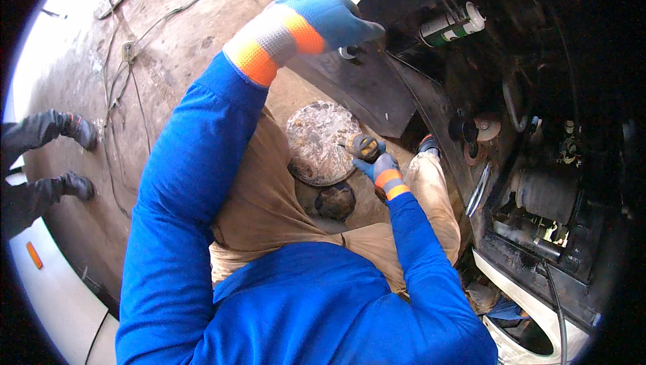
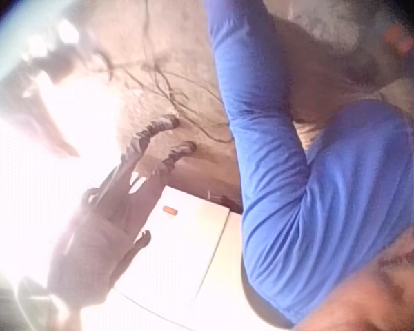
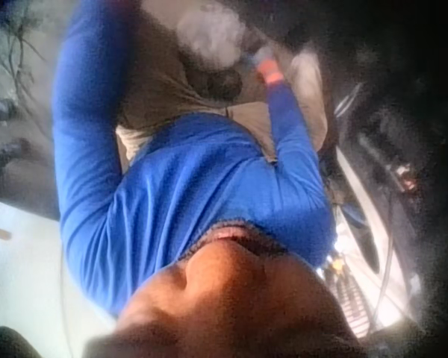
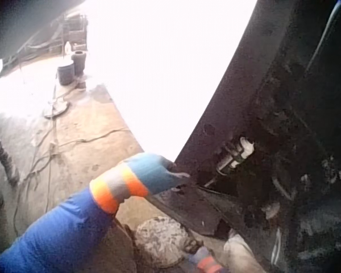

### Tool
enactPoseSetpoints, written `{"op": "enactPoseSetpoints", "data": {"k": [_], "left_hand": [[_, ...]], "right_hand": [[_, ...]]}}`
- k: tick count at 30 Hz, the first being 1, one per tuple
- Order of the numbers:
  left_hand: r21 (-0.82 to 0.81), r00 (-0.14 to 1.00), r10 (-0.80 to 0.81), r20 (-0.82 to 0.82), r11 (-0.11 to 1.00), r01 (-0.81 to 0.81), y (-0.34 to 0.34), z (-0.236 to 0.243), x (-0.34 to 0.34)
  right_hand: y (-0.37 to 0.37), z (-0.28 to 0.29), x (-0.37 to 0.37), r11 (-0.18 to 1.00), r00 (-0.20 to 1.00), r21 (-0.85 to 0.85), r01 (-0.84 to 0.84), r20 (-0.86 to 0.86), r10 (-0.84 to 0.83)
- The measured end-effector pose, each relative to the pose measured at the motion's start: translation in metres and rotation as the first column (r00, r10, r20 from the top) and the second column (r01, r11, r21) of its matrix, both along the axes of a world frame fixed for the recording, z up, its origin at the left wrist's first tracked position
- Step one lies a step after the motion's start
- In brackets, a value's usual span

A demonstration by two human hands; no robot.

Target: The person sits on the floor under a vehicle and uses a power drill and wrench to remove and install bolts on the undercarriage. They handle various metal components and fasteners while working in a confined space.

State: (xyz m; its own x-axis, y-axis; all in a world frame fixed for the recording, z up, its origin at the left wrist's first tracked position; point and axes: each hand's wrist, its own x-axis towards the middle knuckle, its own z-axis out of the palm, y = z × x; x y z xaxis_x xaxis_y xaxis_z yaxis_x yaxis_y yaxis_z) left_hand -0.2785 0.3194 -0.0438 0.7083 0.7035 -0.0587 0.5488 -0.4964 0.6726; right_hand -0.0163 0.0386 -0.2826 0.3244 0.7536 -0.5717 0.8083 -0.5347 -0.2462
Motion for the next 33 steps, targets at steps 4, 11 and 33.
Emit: {"op": "enactPoseSetpoints", "data": {"k": [4, 11, 33], "left_hand": [[-0.024, 1.000, -0.002, -0.007, 1.000, 0.002, 0.002, -0.002, 0.004], [-0.020, 0.999, -0.005, -0.045, 1.000, 0.004, -0.005, 0.005, 0.006], [0.027, 0.996, -0.013, -0.088, 1.000, 0.015, -0.004, -0.005, 0.028]], "right_hand": [[-0.007, 0.002, -0.005, 0.997, 0.998, 0.046, 0.055, 0.033, -0.057], [-0.006, 0.020, -0.028, 0.997, 0.982, 0.002, 0.080, 0.172, -0.079], [-0.013, -0.067, 0.026, 0.997, 0.986, -0.001, -0.079, -0.145, 0.078]]}}
